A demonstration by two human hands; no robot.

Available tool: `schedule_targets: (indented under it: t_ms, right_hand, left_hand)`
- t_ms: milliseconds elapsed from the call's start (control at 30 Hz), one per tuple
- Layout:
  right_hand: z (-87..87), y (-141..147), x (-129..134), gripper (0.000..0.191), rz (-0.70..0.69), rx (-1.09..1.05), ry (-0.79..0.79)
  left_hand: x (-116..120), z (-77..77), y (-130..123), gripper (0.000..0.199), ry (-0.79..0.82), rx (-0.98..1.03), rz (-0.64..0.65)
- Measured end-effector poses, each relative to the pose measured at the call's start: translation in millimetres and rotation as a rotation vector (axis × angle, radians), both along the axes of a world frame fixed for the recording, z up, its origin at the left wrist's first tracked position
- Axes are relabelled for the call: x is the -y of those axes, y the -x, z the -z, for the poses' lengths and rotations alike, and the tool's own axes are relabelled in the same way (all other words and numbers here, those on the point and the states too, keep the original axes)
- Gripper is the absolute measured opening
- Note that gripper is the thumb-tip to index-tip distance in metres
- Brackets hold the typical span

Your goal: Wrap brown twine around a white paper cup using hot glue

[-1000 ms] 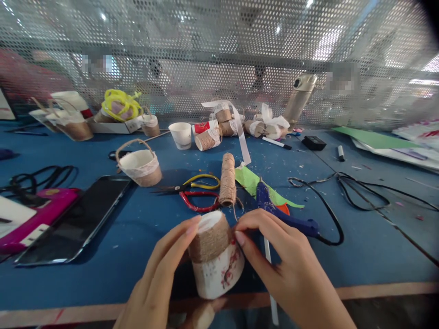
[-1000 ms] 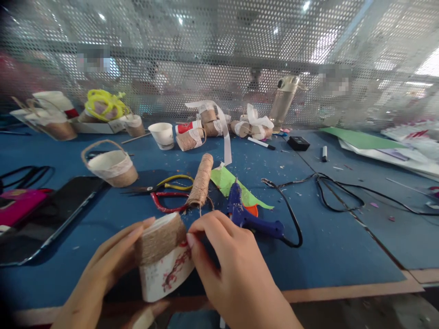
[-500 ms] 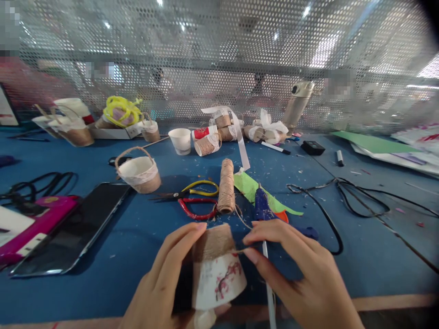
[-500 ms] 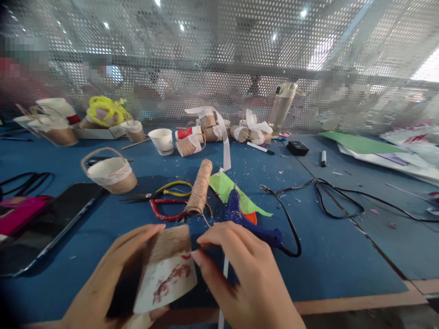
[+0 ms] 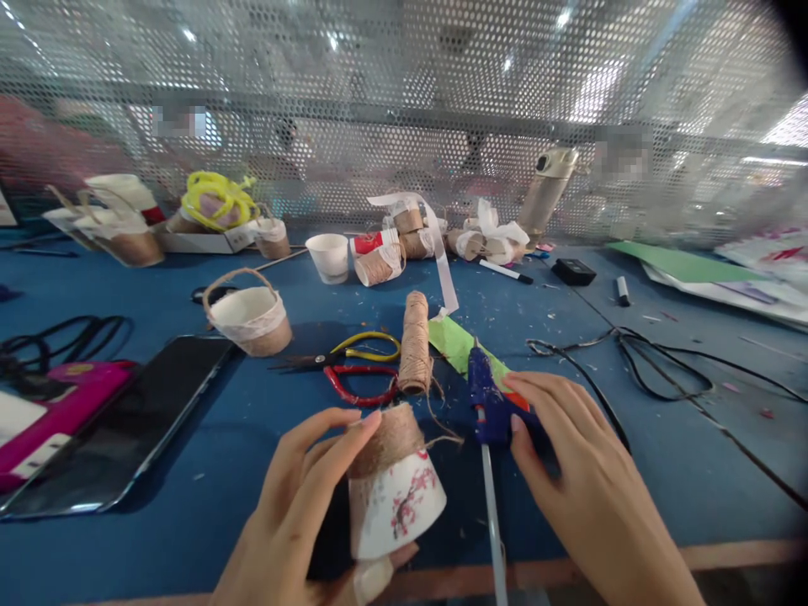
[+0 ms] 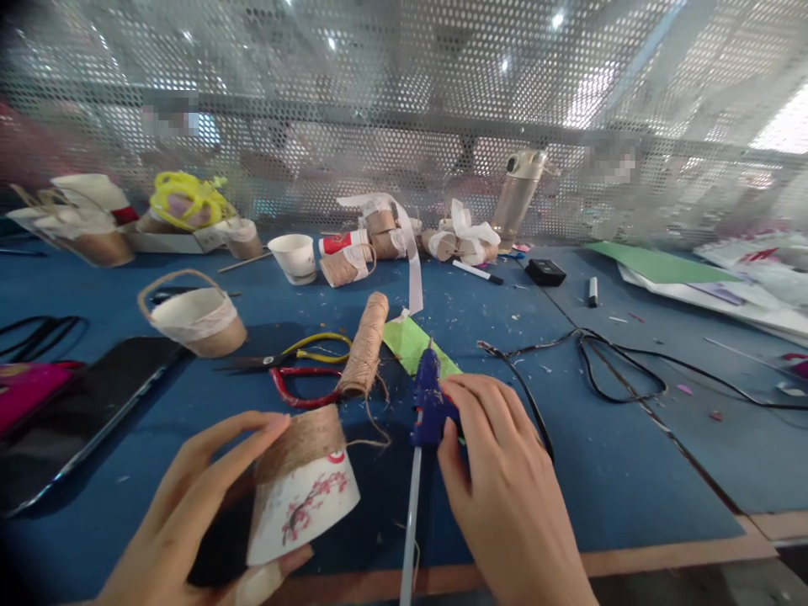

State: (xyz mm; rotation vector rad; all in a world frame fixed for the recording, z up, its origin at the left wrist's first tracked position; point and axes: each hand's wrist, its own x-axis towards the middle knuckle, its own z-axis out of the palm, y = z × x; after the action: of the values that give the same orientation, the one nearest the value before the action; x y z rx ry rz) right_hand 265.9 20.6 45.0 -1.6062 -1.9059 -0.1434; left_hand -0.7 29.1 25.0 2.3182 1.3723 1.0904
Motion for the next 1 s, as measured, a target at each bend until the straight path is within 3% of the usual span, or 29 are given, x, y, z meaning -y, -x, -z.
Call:
schedule_targets:
  t_ms: [200, 667, 767, 900, 967, 1000]
  right_hand:
    - [14.2, -11.7, 4.2, 0.040, 0.026, 0.141, 0.098]
    - [5.2, -16.3, 1.3, 0.036, 0.088, 0.037, 0.202]
    - [4.8, -18.0, 2.4, 0.023, 0.192, 0.000, 0.127]
    - [-2.1, -9.0, 7.4, 0.029, 0.309, -0.222, -0.096]
    - [-6.4, -0.7, 11.7, 0.027, 0.264, -0.359, -0.118]
    - [-7.8, 3.4, 13.9, 0.023, 0.173, -0.377, -0.108]
  left_hand:
    - [2.4, 1.3, -1.0, 0.068, 0.027, 0.081, 0.003]
    - [6.8, -1.6, -3.7, 0.070, 0.066, 0.097, -0.007]
    - [7.3, -3.2, -3.1, 0.073, 0.076, 0.090, -0.016]
    - [8.0, -3.9, -2.6, 0.071, 0.094, 0.121, -0.028]
    - [8.5, -3.1, -1.6, 0.070, 0.095, 0.128, -0.033]
    - [8.7, -2.5, -0.8, 0.070, 0.094, 0.131, -0.028]
